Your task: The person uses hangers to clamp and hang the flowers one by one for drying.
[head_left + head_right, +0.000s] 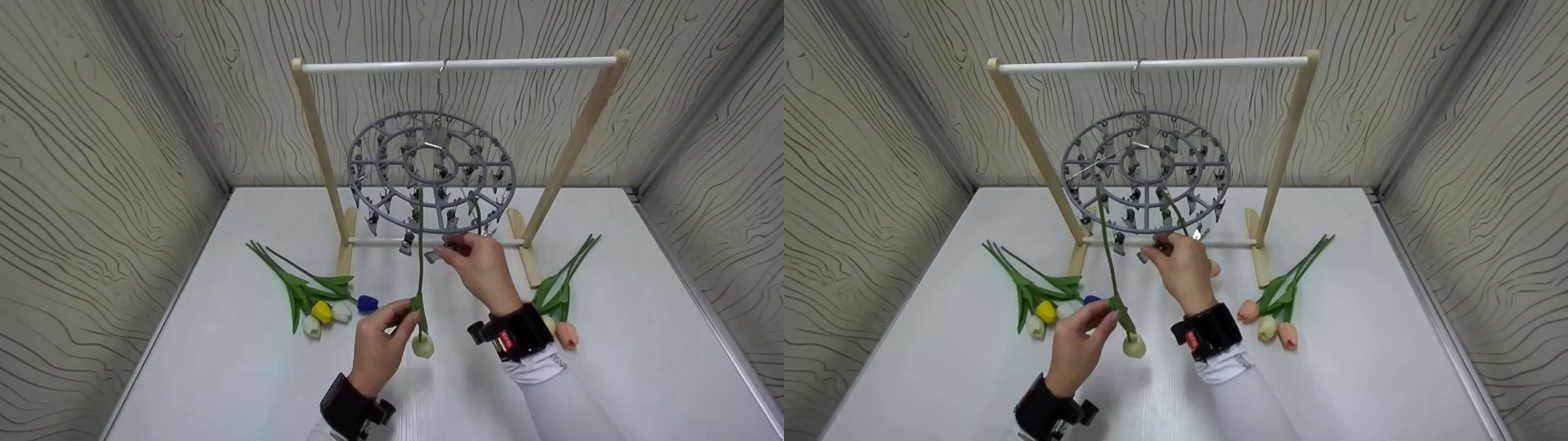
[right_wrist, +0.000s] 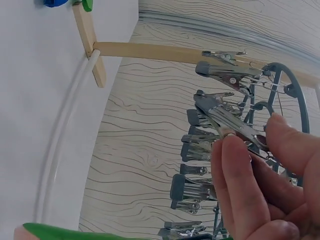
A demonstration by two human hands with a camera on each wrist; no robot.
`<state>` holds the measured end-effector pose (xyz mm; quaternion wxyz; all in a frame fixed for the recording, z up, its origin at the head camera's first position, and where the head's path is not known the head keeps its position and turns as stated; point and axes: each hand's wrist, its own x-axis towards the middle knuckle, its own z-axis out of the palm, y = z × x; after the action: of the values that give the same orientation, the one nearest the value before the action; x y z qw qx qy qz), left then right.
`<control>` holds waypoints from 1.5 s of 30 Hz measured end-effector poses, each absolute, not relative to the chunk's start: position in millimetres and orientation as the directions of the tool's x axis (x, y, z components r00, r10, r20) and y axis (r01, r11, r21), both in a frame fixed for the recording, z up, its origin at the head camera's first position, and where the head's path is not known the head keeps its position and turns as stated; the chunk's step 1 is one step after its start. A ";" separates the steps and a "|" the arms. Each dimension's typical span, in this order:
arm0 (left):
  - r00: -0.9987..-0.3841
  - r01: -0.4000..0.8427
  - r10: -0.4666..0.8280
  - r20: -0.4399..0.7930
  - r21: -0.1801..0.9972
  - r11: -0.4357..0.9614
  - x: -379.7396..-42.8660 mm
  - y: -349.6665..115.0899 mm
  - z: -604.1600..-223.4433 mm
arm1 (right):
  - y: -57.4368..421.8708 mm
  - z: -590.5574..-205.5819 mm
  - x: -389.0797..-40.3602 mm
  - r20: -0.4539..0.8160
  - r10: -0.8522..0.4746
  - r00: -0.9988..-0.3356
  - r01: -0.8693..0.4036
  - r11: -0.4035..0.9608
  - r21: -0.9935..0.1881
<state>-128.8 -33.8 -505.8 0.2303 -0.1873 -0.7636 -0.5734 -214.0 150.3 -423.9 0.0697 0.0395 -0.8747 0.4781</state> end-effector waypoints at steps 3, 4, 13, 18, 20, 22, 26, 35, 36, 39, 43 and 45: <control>-0.834 0.533 0.020 0.551 0.798 0.281 -131.7 -34.2 -505.7 | 156.8 -424.3 -213.6 0.099 -0.003 -0.995 -0.087 0.500 -0.861; -0.841 0.523 0.020 0.541 0.804 0.283 -132.8 -34.2 -505.4 | 158.6 -424.3 -213.0 0.083 -0.003 -0.997 -0.074 0.489 -0.869; -0.870 0.481 0.041 0.491 0.829 0.284 -145.2 -32.9 -498.8 | 171.0 -432.5 -211.1 -0.033 0.003 -0.999 0.032 0.330 -0.943; -0.878 0.468 0.054 0.475 0.831 0.300 -152.1 -33.0 -495.6 | 174.3 -435.7 -210.2 -0.024 -0.001 -1.000 0.022 0.340 -0.940; -0.885 0.458 0.061 0.462 0.835 0.305 -155.0 -33.4 -494.5 | 174.4 -435.0 -209.2 -0.010 -0.017 -1.000 0.003 0.376 -0.927; -0.892 0.444 0.066 0.447 0.840 0.311 -157.7 -34.1 -493.1 | 173.4 -433.1 -207.8 0.008 -0.029 -1.000 -0.019 0.413 -0.911; -0.900 0.428 0.063 0.431 0.847 0.315 -163.1 -36.1 -491.4 | 171.4 -429.9 -204.4 0.070 -0.055 -0.996 -0.087 0.443 -0.892; -0.904 0.420 0.053 0.425 0.856 0.300 -171.4 -38.6 -492.1 | 165.0 -433.2 -196.5 0.208 0.012 -0.978 -0.191 0.343 -0.920; -0.906 0.415 0.049 0.420 0.860 0.297 -171.9 -38.7 -492.3 | 164.6 -433.9 -195.9 0.218 0.021 -0.976 -0.200 0.327 -0.924; -0.911 0.404 0.042 0.410 0.869 0.286 -173.2 -38.4 -492.0 | 164.2 -435.8 -194.0 0.238 0.041 -0.970 -0.220 0.264 -0.939; -0.914 0.399 0.048 0.402 0.872 0.284 -173.9 -36.6 -490.0 | 163.7 -438.0 -192.7 0.239 0.069 -0.969 -0.223 0.187 -0.957; -0.914 0.399 0.047 0.404 0.871 0.287 -173.9 -35.1 -488.4 | 163.4 -438.1 -192.3 0.243 0.083 -0.966 -0.228 0.160 -0.960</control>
<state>-173.9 -35.1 -488.4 0.1518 -0.1418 -0.7876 -0.5802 -192.3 163.4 -438.1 0.1205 0.0481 -0.7520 0.6463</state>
